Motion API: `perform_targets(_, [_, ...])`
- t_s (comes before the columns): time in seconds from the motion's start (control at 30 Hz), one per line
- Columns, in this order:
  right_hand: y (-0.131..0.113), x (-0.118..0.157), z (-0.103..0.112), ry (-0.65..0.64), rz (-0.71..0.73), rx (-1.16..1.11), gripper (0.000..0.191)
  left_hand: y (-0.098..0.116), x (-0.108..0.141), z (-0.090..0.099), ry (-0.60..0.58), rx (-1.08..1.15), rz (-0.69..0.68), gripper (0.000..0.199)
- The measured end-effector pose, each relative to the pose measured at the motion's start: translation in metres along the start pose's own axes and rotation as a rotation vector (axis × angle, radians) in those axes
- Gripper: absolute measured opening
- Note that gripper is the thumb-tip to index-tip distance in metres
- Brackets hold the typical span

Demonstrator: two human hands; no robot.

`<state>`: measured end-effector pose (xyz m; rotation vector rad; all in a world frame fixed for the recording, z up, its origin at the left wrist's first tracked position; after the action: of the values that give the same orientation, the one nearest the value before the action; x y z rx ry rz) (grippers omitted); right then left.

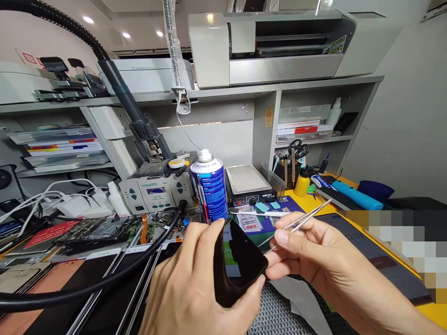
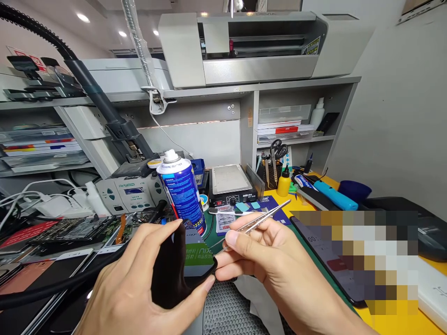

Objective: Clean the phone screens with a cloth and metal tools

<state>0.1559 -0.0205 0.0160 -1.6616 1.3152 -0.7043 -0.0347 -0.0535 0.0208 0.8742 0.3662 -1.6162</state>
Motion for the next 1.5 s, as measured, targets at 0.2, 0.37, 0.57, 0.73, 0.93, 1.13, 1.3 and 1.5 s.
perform_targets(0.2, [-0.0001,-0.0015,-0.0015,0.003,0.007,0.010,0.014,0.0008,0.0010,0.0012,0.001,-0.004,0.011,0.059])
perform_targets(0.37, [0.0007,-0.0026,-0.0015,0.006,0.011,0.020,0.013,0.0023,0.0010,0.0014,-0.018,0.000,0.031,0.057])
perform_targets(0.57, [0.0007,0.0004,-0.0007,0.019,-0.005,0.025,0.013,0.0011,0.0004,0.0007,-0.037,0.000,0.022,0.059])
perform_targets(0.73, [0.0014,-0.0010,0.0006,0.022,-0.005,0.024,0.014,0.0003,0.0011,0.0012,-0.027,0.003,0.023,0.060])
perform_targets(0.93, [0.0025,-0.0021,0.0016,0.048,-0.010,0.024,0.016,-0.0007,0.0001,-0.0007,0.023,-0.011,-0.013,0.061])
perform_targets(1.13, [0.0036,-0.0021,0.0012,0.070,-0.029,0.030,0.019,-0.0014,0.0008,-0.0009,0.019,-0.004,-0.028,0.062])
perform_targets(1.3, [0.0044,-0.0036,0.0006,0.075,-0.046,0.019,0.021,-0.0011,0.0012,-0.0016,0.024,-0.014,-0.023,0.058])
perform_targets(1.5, [0.0040,-0.0027,-0.0003,0.081,-0.042,0.012,0.022,-0.0013,-0.0001,-0.0023,0.035,-0.017,-0.026,0.059])
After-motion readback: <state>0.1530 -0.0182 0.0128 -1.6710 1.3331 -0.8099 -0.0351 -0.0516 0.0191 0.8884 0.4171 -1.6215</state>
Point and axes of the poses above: each hand's wrist, its own x-axis away from the middle knuckle, its own z-axis out of the back of the hand, y = z × x, the point moved 2 cm from there along -x, towards the middle knuckle, and after that the axes turned 10 degrees about z, right-handed, at the moved point
